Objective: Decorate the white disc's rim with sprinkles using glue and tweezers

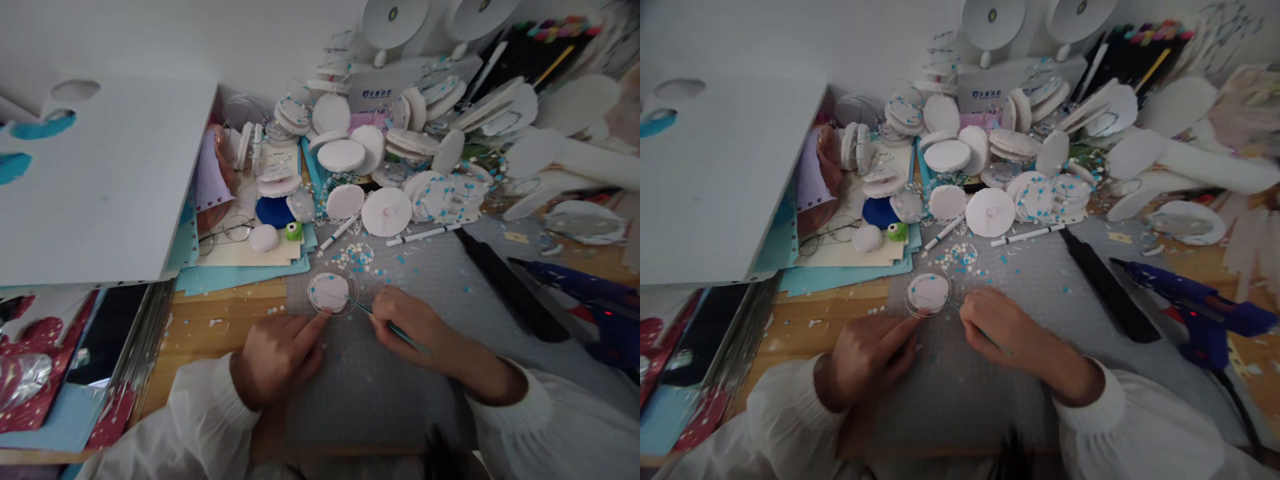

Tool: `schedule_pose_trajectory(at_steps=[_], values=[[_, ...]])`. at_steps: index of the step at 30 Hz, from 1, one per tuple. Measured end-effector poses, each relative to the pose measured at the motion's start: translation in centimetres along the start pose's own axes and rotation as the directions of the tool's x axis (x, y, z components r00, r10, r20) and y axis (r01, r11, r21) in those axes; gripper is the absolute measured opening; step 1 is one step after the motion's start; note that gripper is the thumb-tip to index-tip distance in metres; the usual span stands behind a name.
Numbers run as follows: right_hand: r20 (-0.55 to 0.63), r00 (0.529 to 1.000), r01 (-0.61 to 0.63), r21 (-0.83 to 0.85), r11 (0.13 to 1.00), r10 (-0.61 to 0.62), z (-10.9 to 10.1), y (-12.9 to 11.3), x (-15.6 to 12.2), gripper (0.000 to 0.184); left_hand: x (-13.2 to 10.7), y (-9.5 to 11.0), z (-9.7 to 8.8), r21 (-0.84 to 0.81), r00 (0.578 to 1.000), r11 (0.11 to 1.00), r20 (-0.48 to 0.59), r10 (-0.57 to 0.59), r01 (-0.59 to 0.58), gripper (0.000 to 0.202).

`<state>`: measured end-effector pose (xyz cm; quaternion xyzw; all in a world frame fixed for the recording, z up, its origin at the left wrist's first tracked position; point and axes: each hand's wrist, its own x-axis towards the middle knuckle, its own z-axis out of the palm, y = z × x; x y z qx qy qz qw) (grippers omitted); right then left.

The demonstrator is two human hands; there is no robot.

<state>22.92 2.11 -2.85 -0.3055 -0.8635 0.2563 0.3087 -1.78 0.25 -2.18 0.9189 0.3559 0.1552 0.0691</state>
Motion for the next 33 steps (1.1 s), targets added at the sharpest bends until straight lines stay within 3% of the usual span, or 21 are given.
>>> schedule_pose_trajectory(at_steps=[12,18,26,30,33], values=[[0.023,0.998,-0.068,0.097,0.993,0.066,0.1,-0.2,-0.1,0.02,0.0,0.1,-0.1,-0.025,1.0,0.999,0.015,-0.023,0.023,0.039],[-0.13,0.986,-0.07,0.261,0.963,0.107,-0.2,-0.1,-1.2,0.027,0.0,0.0,0.0,-0.021,1.0,1.0,-0.008,-0.002,0.002,0.036],[0.104,0.992,-0.083,0.163,0.983,0.067,-0.3,-0.7,-1.0,0.024,-0.2,-0.3,-0.1,-0.041,0.991,0.993,-0.077,0.11,-0.113,0.036],[0.084,0.996,-0.052,0.183,0.982,0.037,-0.3,-0.9,-0.9,0.025,-0.2,-0.2,-0.4,-0.088,0.976,0.977,-0.122,0.181,-0.193,0.031],[0.01,0.998,-0.07,0.206,0.976,0.069,-0.3,-1.0,-1.0,0.027,-0.1,0.0,-0.4,-0.144,0.978,0.974,-0.14,0.156,-0.176,0.028]])
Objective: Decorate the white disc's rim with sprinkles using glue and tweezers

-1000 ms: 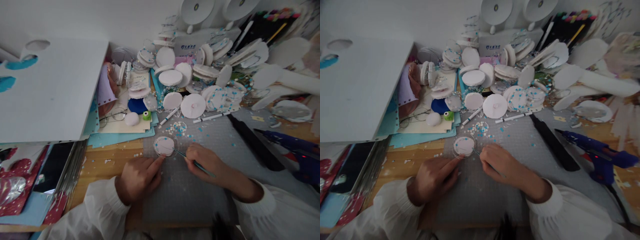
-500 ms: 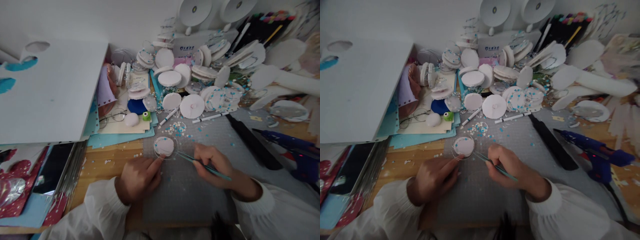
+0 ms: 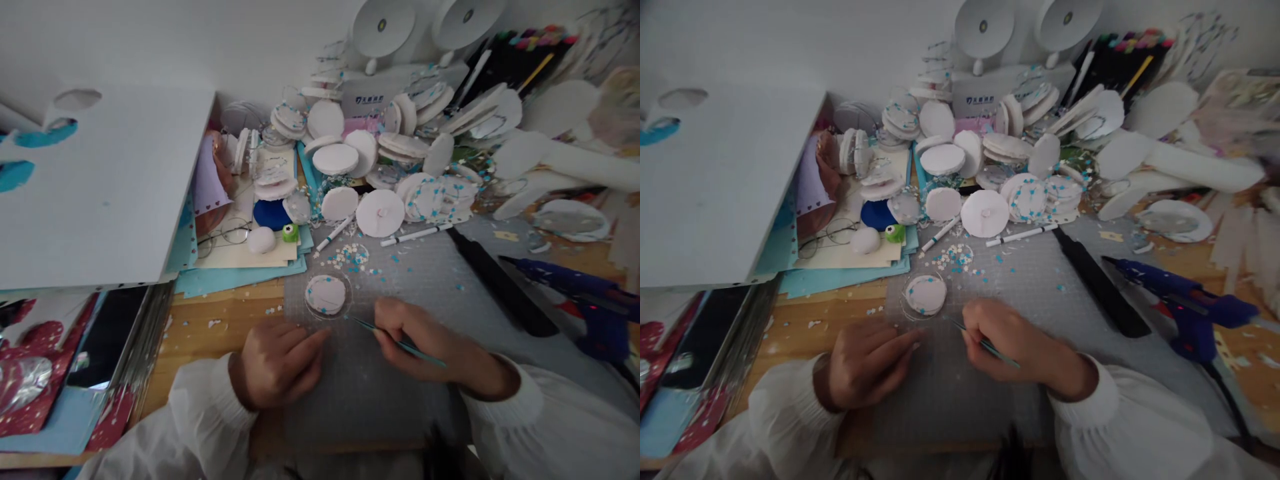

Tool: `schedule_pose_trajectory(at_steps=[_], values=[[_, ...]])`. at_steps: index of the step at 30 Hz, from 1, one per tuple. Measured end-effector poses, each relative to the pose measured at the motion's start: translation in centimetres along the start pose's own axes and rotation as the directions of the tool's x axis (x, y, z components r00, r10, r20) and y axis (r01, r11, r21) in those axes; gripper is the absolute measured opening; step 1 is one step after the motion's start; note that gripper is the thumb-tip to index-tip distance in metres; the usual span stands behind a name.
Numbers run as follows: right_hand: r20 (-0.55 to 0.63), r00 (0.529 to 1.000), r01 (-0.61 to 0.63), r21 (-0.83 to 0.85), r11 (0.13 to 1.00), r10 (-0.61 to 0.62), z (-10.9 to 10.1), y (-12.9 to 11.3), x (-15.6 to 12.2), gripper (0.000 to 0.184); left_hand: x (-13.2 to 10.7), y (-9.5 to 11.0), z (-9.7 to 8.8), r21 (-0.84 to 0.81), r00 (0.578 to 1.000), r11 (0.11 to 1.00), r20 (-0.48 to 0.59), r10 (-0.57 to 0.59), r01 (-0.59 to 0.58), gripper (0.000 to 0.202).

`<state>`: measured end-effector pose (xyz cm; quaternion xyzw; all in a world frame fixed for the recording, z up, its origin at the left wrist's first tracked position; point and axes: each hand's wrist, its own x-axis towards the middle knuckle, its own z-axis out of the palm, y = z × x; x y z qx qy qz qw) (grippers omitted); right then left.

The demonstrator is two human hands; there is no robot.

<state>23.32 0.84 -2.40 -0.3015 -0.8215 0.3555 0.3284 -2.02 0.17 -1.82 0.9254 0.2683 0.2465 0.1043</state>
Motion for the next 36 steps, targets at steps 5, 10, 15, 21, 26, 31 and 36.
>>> schedule_pose_trajectory(at_steps=[5,10,15,21,26,31,36], values=[[-0.014,1.0,-0.01,-0.026,1.0,0.01,0.1,0.1,-0.1,0.027,0.3,0.1,0.0,-0.093,0.998,0.994,-0.022,-0.063,0.06,0.024],[0.117,0.99,0.098,-0.213,0.972,-0.075,-0.1,-0.3,0.3,0.021,0.4,0.1,-0.1,-0.093,0.998,0.994,-0.028,-0.056,0.054,0.022],[0.215,0.964,0.237,-0.442,0.865,-0.154,0.5,-1.1,0.5,0.016,0.4,0.2,0.0,-0.091,0.999,0.995,-0.02,-0.049,0.047,0.021],[0.203,0.967,0.228,-0.409,0.884,-0.155,0.7,-1.0,0.2,0.02,0.1,0.1,0.3,-0.101,0.998,0.993,-0.018,-0.056,0.054,0.023],[-0.021,1.0,0.01,0.112,0.994,-0.008,0.6,-1.5,-0.3,0.026,0.1,0.4,0.1,-0.198,0.992,0.974,-0.044,-0.118,0.107,0.033],[-0.054,0.938,-0.195,0.733,0.651,0.342,1.3,-2.7,0.1,0.023,0.8,1.7,-0.7,-0.539,0.915,0.764,0.034,-0.401,0.355,0.03],[0.036,0.925,-0.242,0.825,0.511,0.379,1.7,-2.9,0.8,0.027,1.4,2.5,-0.5,-0.723,0.768,0.412,0.254,-0.588,0.554,0.02]])
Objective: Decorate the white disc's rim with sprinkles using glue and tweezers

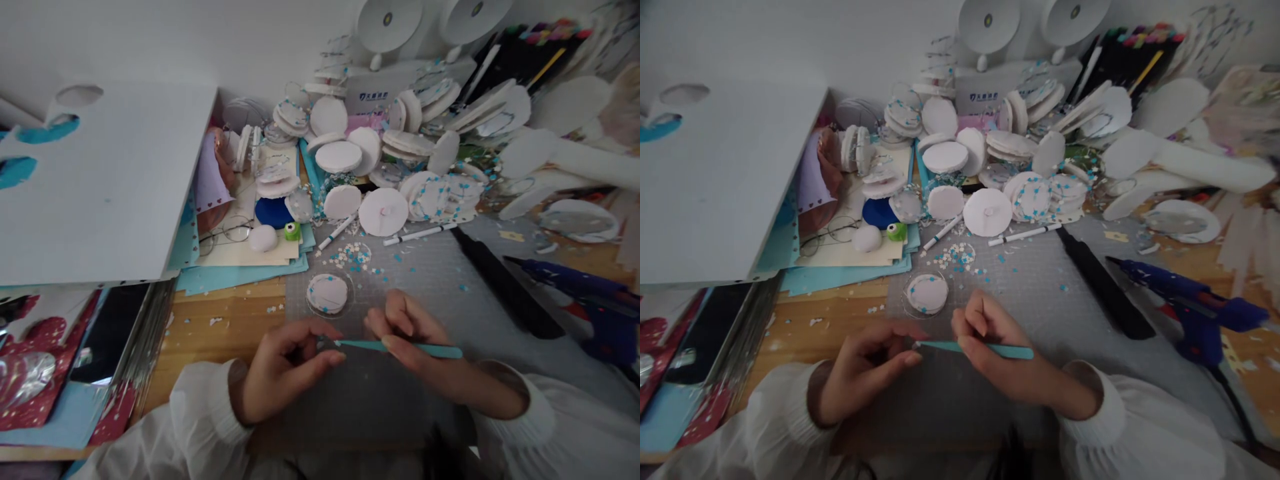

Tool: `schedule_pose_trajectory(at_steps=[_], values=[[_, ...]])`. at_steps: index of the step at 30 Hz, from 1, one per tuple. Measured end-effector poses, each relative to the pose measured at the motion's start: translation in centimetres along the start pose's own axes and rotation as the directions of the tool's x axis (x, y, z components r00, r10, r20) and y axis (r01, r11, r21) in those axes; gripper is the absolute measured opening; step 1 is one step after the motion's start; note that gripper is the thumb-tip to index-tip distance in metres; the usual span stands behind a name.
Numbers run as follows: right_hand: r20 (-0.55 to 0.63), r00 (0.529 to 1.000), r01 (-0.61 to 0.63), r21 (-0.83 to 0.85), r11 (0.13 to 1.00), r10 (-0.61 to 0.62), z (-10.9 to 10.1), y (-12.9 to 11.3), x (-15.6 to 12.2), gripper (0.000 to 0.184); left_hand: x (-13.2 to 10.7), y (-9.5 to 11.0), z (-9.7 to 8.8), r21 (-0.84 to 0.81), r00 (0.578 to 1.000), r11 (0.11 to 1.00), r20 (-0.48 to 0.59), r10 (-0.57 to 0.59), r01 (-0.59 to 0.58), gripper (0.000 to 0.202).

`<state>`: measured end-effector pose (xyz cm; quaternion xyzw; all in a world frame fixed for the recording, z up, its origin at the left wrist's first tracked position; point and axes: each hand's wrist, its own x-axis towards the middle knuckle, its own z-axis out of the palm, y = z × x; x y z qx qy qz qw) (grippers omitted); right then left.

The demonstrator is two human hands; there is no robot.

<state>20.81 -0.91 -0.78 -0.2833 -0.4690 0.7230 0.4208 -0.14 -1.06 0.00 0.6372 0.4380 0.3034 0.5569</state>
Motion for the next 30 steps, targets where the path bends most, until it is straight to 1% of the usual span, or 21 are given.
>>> schedule_pose_trajectory(at_steps=[2,4,6,9,11,13,15,17,23,27,30], values=[[0.005,1.0,-0.017,0.002,1.0,0.017,0.02,-0.04,0.02,0.029,0.12,-0.1,0.2,-0.028,0.998,0.998,-0.007,-0.064,0.064,0.02],[0.015,0.999,-0.031,-0.003,0.999,0.032,0.01,-0.08,-0.07,0.029,0.17,-0.22,0.29,-0.042,0.996,0.995,-0.034,-0.087,0.085,0.021],[0.043,0.999,-0.027,-0.028,0.999,0.028,0.0,-0.1,-0.19,0.026,0.13,-0.3,0.28,-0.056,0.996,0.996,-0.052,-0.072,0.069,0.02],[0.072,0.997,0.01,-0.083,0.997,-0.004,-0.03,-0.03,-0.28,0.022,0.0,-0.33,0.19,-0.059,0.999,0.998,-0.047,-0.025,0.022,0.015],[0.052,0.998,0.032,-0.12,0.992,-0.026,-0.09,0.09,-0.24,0.022,-0.01,-0.3,0.11,-0.054,0.999,0.999,-0.049,0.004,-0.006,0.014],[0.005,0.997,0.072,-0.156,0.985,-0.072,-0.2,0.24,-0.17,0.023,0.07,-0.23,0.02,-0.06,0.998,0.998,-0.064,0.016,-0.019,0.016],[-0.041,0.991,0.121,-0.194,0.974,-0.131,-0.33,0.35,-0.14,0.024,0.19,-0.14,-0.08,-0.066,0.998,0.998,-0.061,0.004,-0.008,0.019],[-0.056,0.985,0.149,-0.225,0.963,-0.165,-0.42,0.37,-0.21,0.023,0.28,-0.09,-0.18,-0.069,0.999,0.998,-0.05,-0.005,0.002,0.022],[0.028,0.991,0.134,-0.316,0.939,-0.132,-0.51,0.2,-0.68,0.012,0.22,-0.3,-0.25,-0.06,0.996,0.998,-0.092,-0.01,0.004,0.025],[0.039,0.984,0.176,-0.378,0.909,-0.175,-0.57,0.14,-0.71,0.01,0.22,-0.38,-0.18,-0.055,0.994,0.998,-0.105,0.014,-0.02,0.023],[0.08,0.973,0.232,-0.396,0.889,-0.218,-0.54,0.04,-0.58,0.013,0.25,-0.29,-0.2,-0.053,0.996,0.999,-0.086,0.006,-0.01,0.024]])
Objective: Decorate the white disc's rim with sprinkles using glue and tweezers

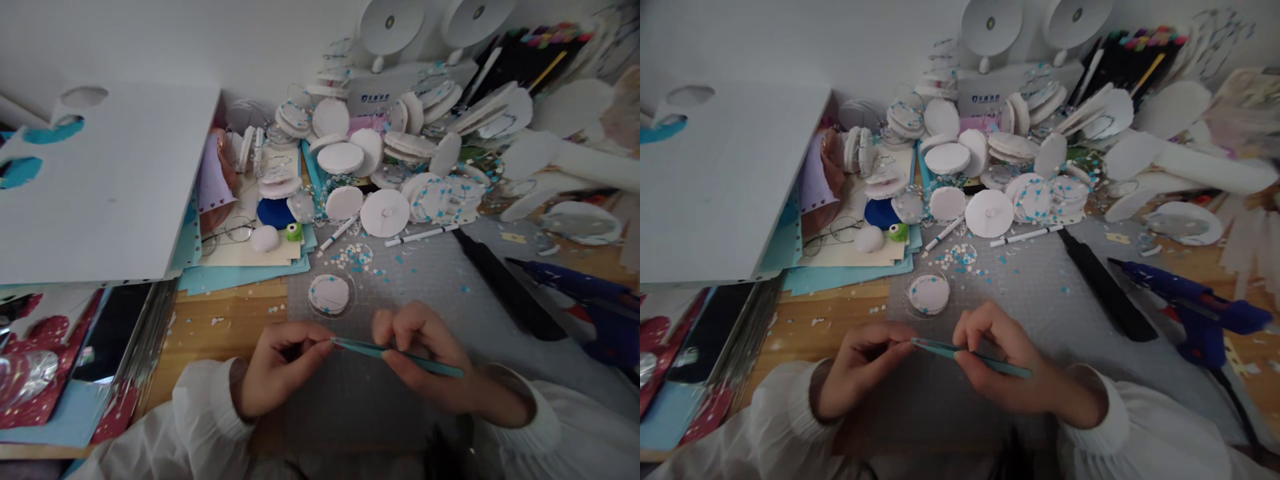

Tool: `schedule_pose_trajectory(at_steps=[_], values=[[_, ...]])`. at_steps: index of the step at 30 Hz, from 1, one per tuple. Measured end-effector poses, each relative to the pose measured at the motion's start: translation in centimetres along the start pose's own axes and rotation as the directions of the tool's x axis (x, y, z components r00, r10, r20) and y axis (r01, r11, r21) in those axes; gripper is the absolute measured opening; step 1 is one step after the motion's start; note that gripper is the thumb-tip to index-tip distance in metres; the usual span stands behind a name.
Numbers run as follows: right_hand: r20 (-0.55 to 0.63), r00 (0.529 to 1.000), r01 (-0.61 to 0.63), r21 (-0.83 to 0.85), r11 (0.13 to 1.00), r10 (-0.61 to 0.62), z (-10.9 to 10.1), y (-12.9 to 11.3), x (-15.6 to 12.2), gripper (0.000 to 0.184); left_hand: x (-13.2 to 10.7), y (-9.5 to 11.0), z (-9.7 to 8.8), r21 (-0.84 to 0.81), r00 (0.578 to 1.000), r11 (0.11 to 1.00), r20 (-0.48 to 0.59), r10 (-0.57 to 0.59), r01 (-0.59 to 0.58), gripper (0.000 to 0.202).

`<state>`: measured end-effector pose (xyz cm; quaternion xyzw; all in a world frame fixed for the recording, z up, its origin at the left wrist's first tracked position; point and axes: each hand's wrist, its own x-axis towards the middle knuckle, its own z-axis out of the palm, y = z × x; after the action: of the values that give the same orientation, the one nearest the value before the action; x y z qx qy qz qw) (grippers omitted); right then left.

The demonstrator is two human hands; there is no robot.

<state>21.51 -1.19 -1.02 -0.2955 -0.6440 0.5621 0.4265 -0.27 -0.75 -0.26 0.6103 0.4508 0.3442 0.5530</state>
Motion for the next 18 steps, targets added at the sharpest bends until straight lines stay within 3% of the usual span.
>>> schedule_pose_trajectory(at_steps=[18], values=[[-0.001,1.0,0.006,-0.022,1.0,-0.006,0.09,-0.18,0.07,0.015,0.2,0.16,-0.22,0.006,0.997,0.999,0.07,-0.038,0.038,0.026]])
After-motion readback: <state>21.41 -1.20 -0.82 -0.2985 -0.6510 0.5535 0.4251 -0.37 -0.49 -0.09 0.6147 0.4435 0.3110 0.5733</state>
